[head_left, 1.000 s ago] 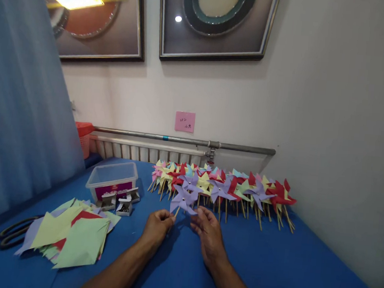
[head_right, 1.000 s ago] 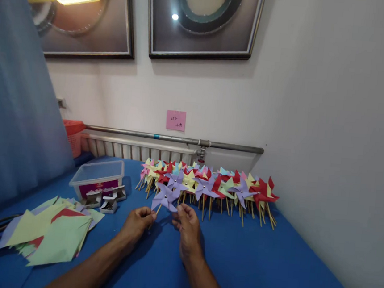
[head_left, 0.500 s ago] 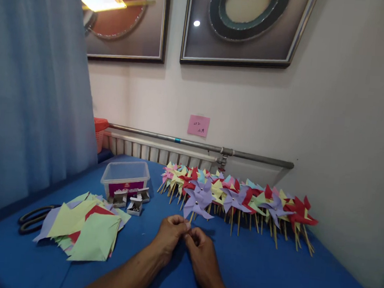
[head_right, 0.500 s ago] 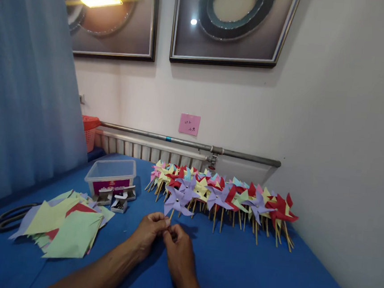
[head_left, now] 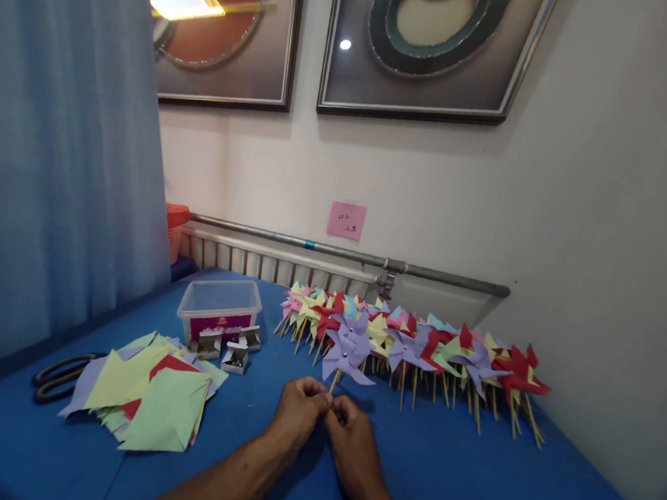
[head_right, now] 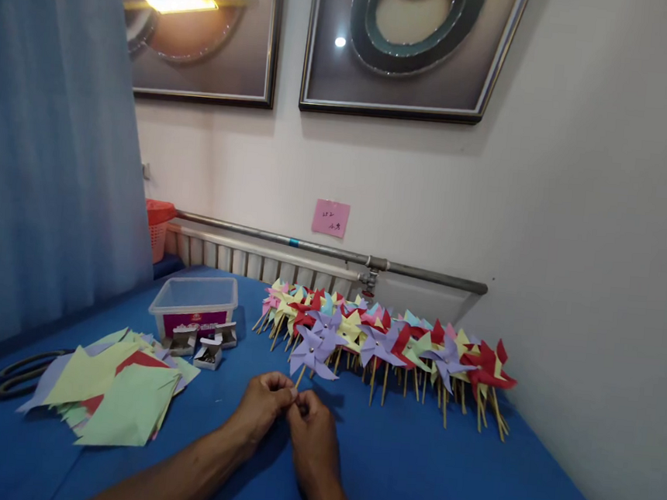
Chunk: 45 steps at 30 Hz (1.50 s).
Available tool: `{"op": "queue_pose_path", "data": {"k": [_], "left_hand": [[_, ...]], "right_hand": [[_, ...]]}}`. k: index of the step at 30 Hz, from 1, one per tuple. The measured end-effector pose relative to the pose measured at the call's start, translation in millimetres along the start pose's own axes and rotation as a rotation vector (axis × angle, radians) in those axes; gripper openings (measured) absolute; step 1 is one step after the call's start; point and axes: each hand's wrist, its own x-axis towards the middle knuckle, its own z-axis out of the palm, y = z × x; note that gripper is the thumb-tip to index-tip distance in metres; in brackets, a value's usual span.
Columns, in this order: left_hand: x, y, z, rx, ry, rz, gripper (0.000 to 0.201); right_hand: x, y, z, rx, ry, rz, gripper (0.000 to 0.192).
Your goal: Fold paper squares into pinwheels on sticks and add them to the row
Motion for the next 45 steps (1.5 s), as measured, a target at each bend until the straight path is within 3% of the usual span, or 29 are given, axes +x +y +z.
{"op": "queue_pose_path", "data": {"k": [11,23,31,35,40,45], "left_hand": [[1,-2,-4.6,0.151,0.014,0.103,0.021],[3,-4,-15.0,0.321,-0.053,0.177,0.026],[12,0,-21.3,0.423,0.076,0.261,0.026],[38,5,-34.8,0.473,0.171,0.322,0.020],[82,24,-51.7,0.613,0.396,0.336,0.013],[104,28,-56.8,0.716,0.442,0.369,0.010]], "right_hand": [[1,4,3,-0.066,0.000,-0.044,0.023],[-4,-2,2,-0.176,0.007,-0.058,0.015],[-5,6,0,-0.096,-0.023,-0.077,0.014],[-4,5,1,-0.089,-0.030,-0.064,0.016],[-4,0,0,-0.127,-0.055,-0.038,0.017],[-4,0,0,-0.138,-0.063,-0.031,0.018]]}}
